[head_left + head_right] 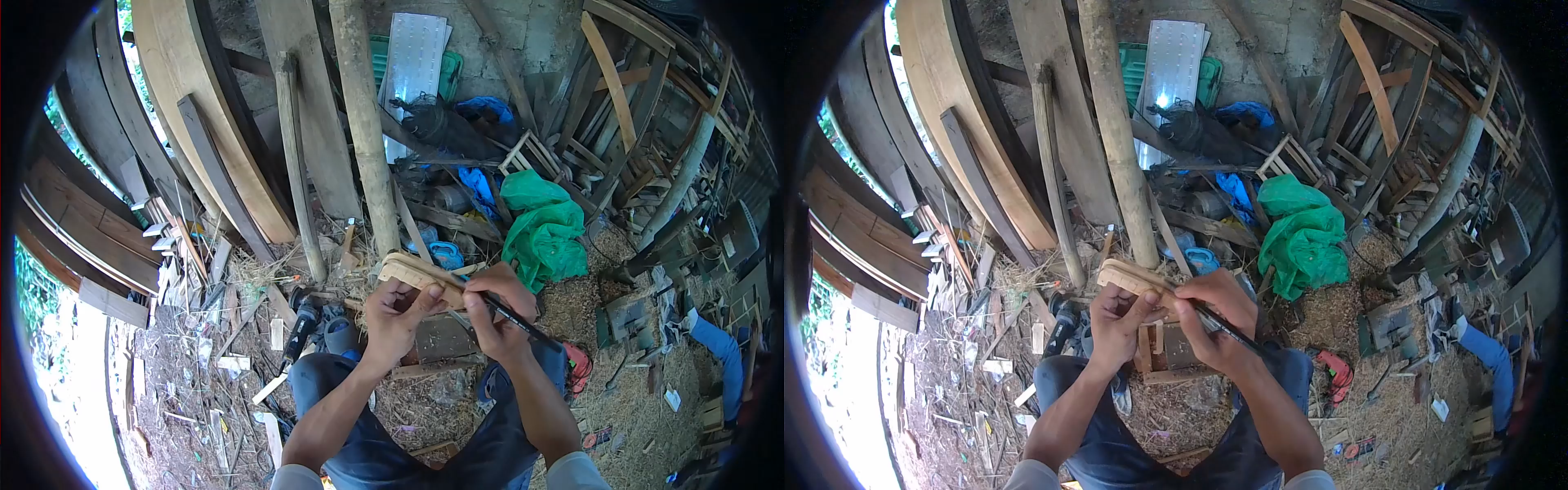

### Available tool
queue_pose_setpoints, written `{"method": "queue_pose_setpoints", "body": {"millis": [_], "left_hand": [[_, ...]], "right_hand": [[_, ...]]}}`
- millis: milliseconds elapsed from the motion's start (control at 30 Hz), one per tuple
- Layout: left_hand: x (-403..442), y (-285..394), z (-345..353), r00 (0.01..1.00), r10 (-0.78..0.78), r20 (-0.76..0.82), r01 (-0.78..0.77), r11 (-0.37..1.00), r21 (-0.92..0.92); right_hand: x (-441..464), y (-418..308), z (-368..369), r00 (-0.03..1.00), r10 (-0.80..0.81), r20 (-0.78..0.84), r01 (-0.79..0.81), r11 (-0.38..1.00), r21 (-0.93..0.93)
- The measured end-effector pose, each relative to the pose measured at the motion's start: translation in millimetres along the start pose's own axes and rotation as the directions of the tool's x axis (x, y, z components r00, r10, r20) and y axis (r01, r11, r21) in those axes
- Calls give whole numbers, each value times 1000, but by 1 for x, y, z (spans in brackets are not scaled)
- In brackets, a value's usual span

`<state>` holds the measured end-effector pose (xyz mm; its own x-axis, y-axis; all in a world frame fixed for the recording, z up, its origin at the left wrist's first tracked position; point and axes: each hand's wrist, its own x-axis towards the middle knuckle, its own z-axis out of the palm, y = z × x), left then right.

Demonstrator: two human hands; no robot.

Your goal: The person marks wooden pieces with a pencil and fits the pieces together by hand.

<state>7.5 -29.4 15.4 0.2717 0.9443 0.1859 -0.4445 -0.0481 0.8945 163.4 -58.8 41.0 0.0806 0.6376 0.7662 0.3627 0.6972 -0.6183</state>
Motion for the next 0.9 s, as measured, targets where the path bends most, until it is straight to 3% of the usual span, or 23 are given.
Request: {"method": "queue_pose_setpoints", "body": {"millis": [133,233,433,733,900], "left_hand": [[0,-4,-4,1000,-1,5,1,1000,13],[0,-6,-5,1000,14,10,-14,1000,-13],[1,-9,-9,1000,-5,28,4,999,47],[2,-7,-7,996,45,71,-39,996,-78],[2,-8,-6,1000,-9,-21,8,999,-52]], "right_hand": [[4,2,1,1000,-21,3,21,994,-111],[5,-4,5,993,107,51,-103,992,-66],[1,0,8,988,149,51,-146,988,-55],[4,-2,9,989,140,45,-138,989,-55],[2,-1,10,989,141,52,-138,989,-55]]}}
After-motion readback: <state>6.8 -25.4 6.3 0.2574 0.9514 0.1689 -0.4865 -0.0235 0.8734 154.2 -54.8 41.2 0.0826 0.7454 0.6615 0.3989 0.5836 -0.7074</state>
